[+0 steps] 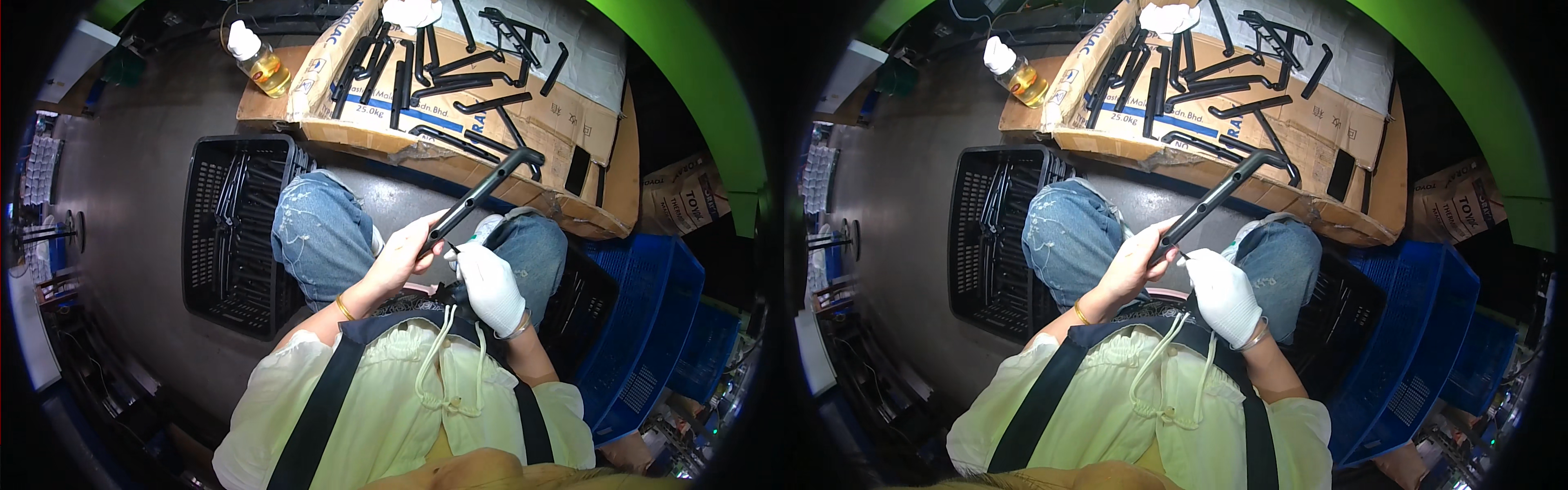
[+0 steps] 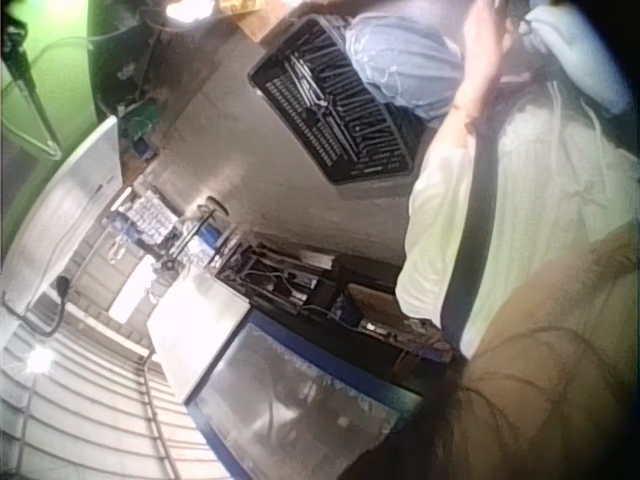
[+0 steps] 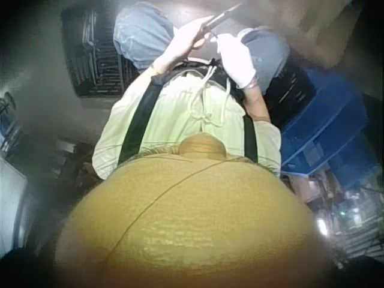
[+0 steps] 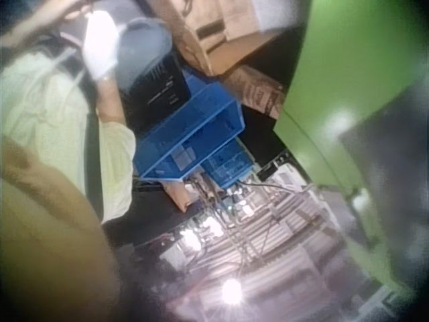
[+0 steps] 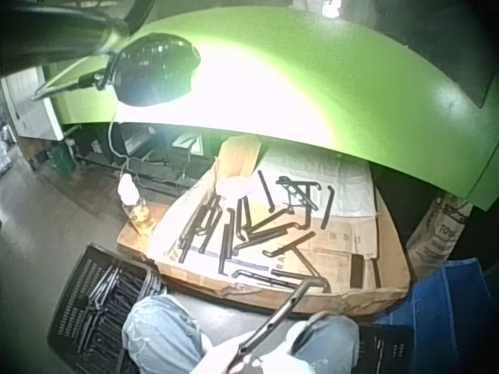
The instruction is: Attaching plastic end-caps to black metal furniture legs and organizing them in a basket.
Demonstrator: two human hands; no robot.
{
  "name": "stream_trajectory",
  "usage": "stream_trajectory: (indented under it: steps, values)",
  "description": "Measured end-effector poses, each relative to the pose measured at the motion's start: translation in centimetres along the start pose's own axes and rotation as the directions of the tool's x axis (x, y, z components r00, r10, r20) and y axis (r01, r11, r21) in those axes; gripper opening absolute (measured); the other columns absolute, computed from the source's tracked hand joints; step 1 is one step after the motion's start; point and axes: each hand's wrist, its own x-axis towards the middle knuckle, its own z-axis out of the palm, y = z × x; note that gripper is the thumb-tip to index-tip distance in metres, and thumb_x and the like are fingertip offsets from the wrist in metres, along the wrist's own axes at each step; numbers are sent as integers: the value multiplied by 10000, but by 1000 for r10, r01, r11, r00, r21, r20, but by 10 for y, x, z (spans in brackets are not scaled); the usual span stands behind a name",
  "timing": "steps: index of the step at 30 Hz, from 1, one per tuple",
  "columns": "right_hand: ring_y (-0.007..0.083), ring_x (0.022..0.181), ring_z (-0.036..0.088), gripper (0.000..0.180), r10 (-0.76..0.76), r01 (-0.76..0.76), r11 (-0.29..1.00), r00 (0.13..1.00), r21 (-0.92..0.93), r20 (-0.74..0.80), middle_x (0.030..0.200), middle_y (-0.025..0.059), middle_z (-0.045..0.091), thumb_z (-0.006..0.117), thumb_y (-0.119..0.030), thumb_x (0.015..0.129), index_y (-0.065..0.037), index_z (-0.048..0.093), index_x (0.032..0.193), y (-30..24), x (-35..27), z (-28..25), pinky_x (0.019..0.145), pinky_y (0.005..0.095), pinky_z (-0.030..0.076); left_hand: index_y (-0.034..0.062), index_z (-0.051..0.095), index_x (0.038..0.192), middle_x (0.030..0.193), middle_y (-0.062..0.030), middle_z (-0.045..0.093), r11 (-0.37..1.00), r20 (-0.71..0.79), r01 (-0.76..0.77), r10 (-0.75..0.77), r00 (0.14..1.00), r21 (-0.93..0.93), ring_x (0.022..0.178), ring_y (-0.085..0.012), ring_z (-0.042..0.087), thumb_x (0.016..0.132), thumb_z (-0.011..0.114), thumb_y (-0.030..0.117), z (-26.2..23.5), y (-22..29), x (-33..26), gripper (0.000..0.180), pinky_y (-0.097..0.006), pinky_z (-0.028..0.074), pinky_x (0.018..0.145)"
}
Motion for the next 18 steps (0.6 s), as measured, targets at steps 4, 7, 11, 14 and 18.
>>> stream_trajectory:
  steps: [4,7,11,14,18]
  values:
    - [282,696,632,149,-225,227,918,973,-324,45,906,140,598,564,-50,849,-16,601,989,-14,5,2,579,367,516,130,534,1399,696,49,475,993,-111,62,-51,993,99,527,-16,309,1071,219,467,9,12,-7,566,-169,260,480]
    - [264,668,628,117,-311,301,844,949,-443,54,850,119,581,568,-58,847,-25,596,956,-13,9,6,546,356,511,79,534,1390,725,53,516,990,-142,96,-81,987,101,537,0,316,1051,201,538,8,12,-11,660,-138,255,488]
    - [254,627,621,98,-312,306,835,948,-458,66,811,96,574,565,-74,854,-46,597,942,-12,12,11,522,359,507,85,552,1377,708,66,513,982,-133,89,-67,989,165,549,6,351,1044,182,559,9,11,-13,687,-137,275,484]
    - [258,627,623,94,-280,291,841,955,-456,94,816,100,580,563,-82,856,-54,597,939,-7,14,14,527,358,510,86,553,1376,701,68,511,977,-140,73,-45,989,200,544,6,359,1044,180,558,7,10,-12,687,-141,280,480]
    - [263,626,624,89,-263,273,860,961,-432,86,817,104,582,562,-92,862,-60,597,937,-4,15,18,533,361,511,86,552,1377,692,71,504,971,-158,72,-36,987,227,538,4,360,1046,177,552,7,13,-13,684,-142,283,479]
